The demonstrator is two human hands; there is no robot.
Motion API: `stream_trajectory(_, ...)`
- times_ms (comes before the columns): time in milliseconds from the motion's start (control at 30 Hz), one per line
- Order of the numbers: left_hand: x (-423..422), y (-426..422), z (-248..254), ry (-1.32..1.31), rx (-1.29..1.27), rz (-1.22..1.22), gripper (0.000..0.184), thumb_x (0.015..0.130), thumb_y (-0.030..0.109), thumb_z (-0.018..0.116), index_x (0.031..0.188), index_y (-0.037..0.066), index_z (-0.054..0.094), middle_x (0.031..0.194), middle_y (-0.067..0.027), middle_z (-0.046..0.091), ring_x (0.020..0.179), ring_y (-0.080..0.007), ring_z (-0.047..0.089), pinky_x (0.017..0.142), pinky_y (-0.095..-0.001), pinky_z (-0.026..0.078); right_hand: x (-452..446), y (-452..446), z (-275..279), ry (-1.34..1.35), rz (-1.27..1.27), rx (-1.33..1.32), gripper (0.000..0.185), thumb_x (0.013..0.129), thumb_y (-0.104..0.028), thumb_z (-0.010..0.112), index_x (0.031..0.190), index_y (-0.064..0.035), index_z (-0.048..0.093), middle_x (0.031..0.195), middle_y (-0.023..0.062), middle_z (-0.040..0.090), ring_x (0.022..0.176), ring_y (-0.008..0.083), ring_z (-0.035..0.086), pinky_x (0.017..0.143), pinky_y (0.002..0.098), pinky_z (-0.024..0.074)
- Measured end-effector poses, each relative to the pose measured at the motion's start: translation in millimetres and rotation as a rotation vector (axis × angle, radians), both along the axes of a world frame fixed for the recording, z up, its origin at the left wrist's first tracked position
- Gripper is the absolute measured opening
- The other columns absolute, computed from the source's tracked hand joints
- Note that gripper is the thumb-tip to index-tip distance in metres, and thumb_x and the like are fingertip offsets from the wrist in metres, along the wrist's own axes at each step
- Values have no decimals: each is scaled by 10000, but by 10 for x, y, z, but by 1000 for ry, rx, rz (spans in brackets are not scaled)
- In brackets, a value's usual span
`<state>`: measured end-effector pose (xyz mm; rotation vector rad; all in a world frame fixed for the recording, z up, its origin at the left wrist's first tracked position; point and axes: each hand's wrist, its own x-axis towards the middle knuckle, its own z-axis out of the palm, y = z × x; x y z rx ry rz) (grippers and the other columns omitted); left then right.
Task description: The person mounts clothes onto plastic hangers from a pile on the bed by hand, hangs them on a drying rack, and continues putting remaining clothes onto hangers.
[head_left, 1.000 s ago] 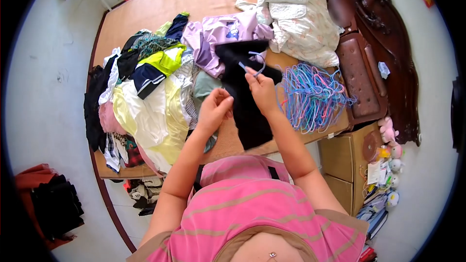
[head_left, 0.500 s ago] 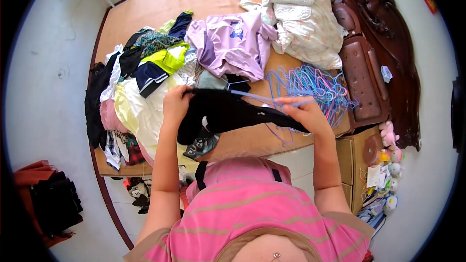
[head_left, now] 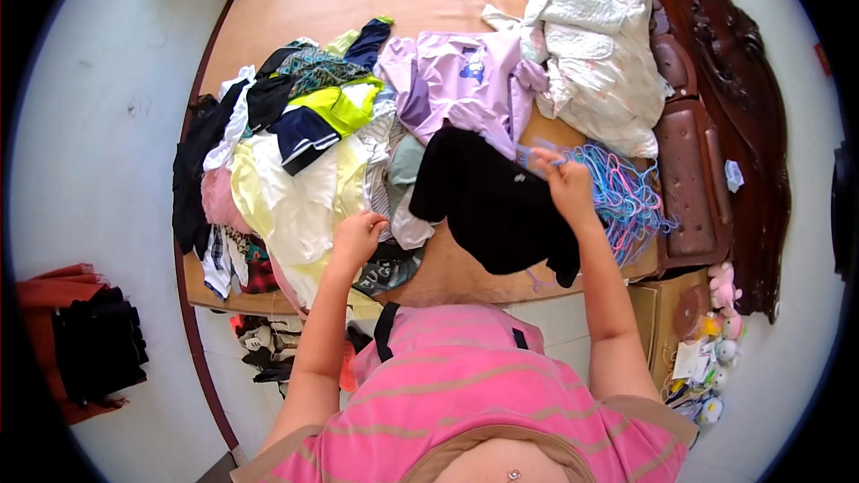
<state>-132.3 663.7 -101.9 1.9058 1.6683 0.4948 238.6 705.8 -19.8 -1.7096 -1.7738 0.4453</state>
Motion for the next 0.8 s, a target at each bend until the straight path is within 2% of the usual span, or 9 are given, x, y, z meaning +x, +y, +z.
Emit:
stream_trajectory(67,-37,-5,-32,52,9,-11,138,851,188,617,906,93,700,830,-124,640,747,-320,615,670,-377,476,45,391,-112,83,-8,300,183,866,-253,638,1003,-162,717,600,139,580,525,270,557,524,340,427)
stream_trajectory(133,-75,-3,-89,17,-6,14,138,849,194,617,903,98,701,832,-123,641,748,-318,618,662,-381,477,43,673,33,-85,-123,259,181,853,-223,645,1012,-174,713,646,122,609,553,277,583,536,351,443)
stream_trajectory(167,-102,-5,-128,24,2,25,138,849,198,617,900,100,700,828,-120,641,744,-314,618,657,-381,478,-19,797,108,-57,-61,450,202,839,-163,650,1035,-166,700,685,112,614,578,277,591,538,350,448)
stream_trajectory(300,-195,7,-301,29,-4,62,143,850,210,613,893,105,699,805,-109,637,724,-305,617,645,-382,478,-243,1292,181,-169,108,716,282,818,-76,648,1083,-170,673,686,98,580,583,275,575,521,349,439)
stream_trajectory(400,-259,22,-407,0,-75,138,135,842,199,606,885,99,687,834,-116,631,777,-329,610,669,-407,477,-551,1466,-50,-181,194,649,344,769,-59,663,1088,-185,671,643,82,534,557,258,555,507,361,431)
stream_trajectory(467,-331,89,-523,9,-28,174,134,847,213,615,881,114,700,781,-96,626,713,-297,611,638,-377,476,-697,1608,-474,-252,284,592,385,773,-50,609,1134,-178,642,670,50,544,592,236,567,497,343,438)
stream_trajectory(600,-563,357,-703,76,-17,289,84,812,162,629,858,119,683,843,-71,614,809,-291,604,678,-386,486,-970,1643,-1607,-379,346,120,446,740,-119,650,1179,-180,599,936,64,585,965,271,552,760,440,448)
stream_trajectory(667,-713,568,-761,137,182,334,117,778,106,645,891,114,674,889,-64,616,858,-284,596,707,-379,486,-1071,1431,-2049,-338,381,-108,522,691,-164,703,1199,-163,581,1154,85,543,1179,293,436,926,537,371)
stream_trajectory(800,-957,999,-745,243,300,400,265,717,43,656,975,105,646,1050,-91,573,991,-298,543,807,-367,468,-1194,1023,-2562,-427,502,-362,525,662,-167,720,1174,-155,604,1314,91,477,1303,299,336,1024,615,270)
